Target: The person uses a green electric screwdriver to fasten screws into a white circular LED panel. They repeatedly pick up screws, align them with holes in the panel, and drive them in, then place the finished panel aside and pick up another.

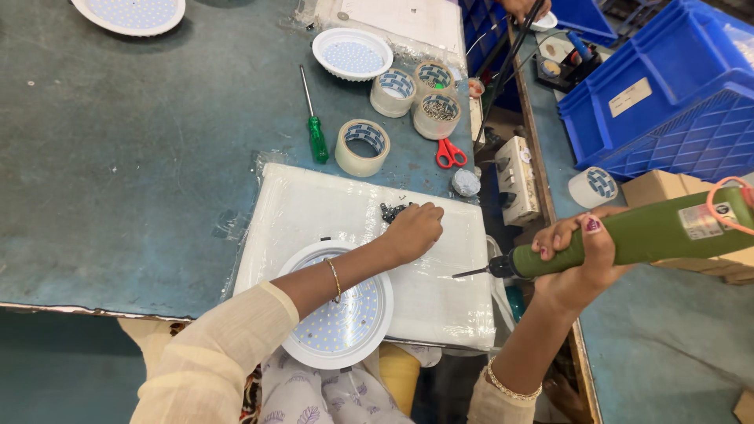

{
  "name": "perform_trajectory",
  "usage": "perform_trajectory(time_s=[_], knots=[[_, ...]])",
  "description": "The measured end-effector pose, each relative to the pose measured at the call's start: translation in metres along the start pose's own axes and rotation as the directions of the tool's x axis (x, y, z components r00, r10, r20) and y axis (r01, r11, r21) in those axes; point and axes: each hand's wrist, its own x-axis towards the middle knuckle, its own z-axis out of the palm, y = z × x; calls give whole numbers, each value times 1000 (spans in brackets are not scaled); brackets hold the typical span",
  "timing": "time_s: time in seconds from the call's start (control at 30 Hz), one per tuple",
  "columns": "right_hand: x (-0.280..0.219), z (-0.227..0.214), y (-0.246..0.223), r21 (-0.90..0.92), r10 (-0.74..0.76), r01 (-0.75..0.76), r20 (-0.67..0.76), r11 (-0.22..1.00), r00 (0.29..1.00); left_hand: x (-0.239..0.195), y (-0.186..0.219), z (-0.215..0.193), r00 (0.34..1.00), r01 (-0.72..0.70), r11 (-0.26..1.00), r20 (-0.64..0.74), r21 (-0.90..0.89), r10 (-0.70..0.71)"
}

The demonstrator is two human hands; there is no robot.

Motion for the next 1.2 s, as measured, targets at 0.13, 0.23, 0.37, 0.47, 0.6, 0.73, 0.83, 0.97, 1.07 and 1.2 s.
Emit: perform_trajectory(time_s=[0.13, 0.23, 0.37, 0.47, 0.6, 0.73, 0.83, 0.97, 1.07, 1.2], knots=[[-5, 2, -3, 68, 35, -38, 44, 997, 998, -5, 15, -36, 995, 57, 938, -61, -342, -82], [-5, 6, -11, 113, 71, -85, 122, 990, 990, -28, 33, -78, 954, 293, 762, 121, -578, -275], [-10, 21, -27, 162, 102, -122, 127, 979, 987, -87, 62, -128, 904, 378, 613, 135, -694, -405], [-16, 39, -37, 208, 111, -137, 132, 968, 985, -118, 76, -150, 821, 511, 545, 188, -665, -540], [-24, 67, -36, 273, 130, -177, 182, 946, 975, -144, 88, -163, 808, 474, 538, 101, -697, -581], [-29, 87, -29, 287, 137, -206, 242, 936, 961, -155, 92, -165, 796, 489, 552, 86, -675, -600], [-31, 96, -30, 294, 135, -211, 259, 932, 956, -159, 93, -167, 789, 499, 561, 78, -661, -609], [-34, 104, -29, 278, 125, -194, 247, 941, 961, -159, 96, -173, 788, 513, 614, 45, -600, -614], [-40, 113, -21, 251, 94, -157, 246, 955, 965, -160, 93, -178, 815, 491, 681, 9, -543, -579], [-51, 131, -5, 244, 50, -131, 309, 961, 950, -166, 84, -186, 833, 475, 798, -104, -370, -544]])
